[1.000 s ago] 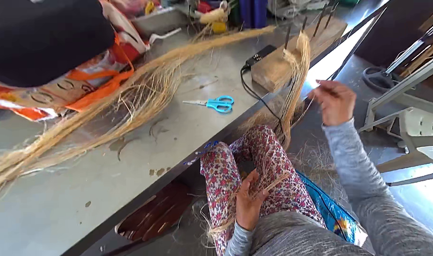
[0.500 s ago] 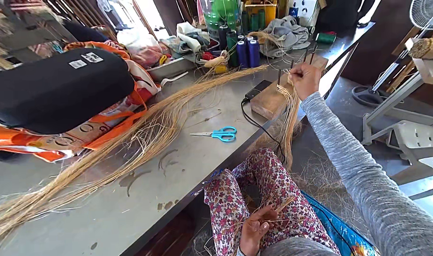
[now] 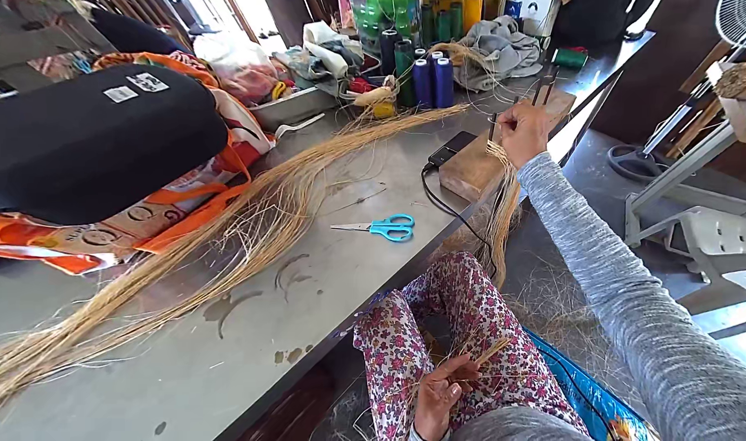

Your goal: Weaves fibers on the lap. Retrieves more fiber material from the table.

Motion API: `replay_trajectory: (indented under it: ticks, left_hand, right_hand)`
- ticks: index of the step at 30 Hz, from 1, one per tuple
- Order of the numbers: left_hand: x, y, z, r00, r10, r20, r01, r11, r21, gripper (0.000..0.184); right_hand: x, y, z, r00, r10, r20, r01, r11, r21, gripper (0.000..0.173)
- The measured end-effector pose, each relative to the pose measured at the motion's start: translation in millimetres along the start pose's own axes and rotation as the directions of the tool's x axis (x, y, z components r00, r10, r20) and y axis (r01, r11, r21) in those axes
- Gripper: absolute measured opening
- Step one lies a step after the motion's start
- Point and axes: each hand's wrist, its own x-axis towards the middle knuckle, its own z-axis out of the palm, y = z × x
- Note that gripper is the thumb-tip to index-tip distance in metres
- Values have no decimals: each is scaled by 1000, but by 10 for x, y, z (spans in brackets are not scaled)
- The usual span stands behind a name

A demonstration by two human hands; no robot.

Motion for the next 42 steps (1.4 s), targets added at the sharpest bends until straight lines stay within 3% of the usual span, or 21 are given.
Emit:
replay_trajectory:
  ticks: [7,12,19,21,24,28,31,36,40,42]
  left_hand:
    - [-3,6,-12,999,-33,39,33,999,-15,47]
    - [-6,23,27,999,-51,11,51,999,8,46]
    - [12,88,104,995,-54,84,49,997,67,45]
    - [24,114,141,991,-60,119,53,997,60,47]
    - [42,161,192,983,-69,169,59,996,64,50]
    - [7,187,236,982,-72,172,61,996,70,54]
    - [-20,231,230,987,-63,149,55,997,55,57]
    - [-125,311,215,991,-85,106,73,991,111,58]
    - [-253,337,236,984,-147,105,124,973,195,66]
    - [-298,417,298,973,-191,131,160,964,213,71]
  right_hand:
    - [-117,1,2,969,25,247,24,980,-197,26]
    - [-544,250,-197,975,-4,221,39,988,-151,22]
    - [-1547,1554,-783,922,343,178,-278,909,-312,23]
    - [-1893,2017,-966,856,490,168,-394,827,-402,26]
    - [-2288,2506,-1264,659,735,159,-545,612,-573,28]
    - [-2847,3038,-1449,448,884,133,-550,391,-738,28]
    - [-3251,3239,-1207,286,939,190,-507,316,-802,35]
    - [-3914,3195,-244,97,906,413,-435,412,-801,39]
    - [-4366,3302,612,-32,802,596,-443,523,-728,70]
    - [-4504,3332,885,-62,766,640,-378,575,-725,71]
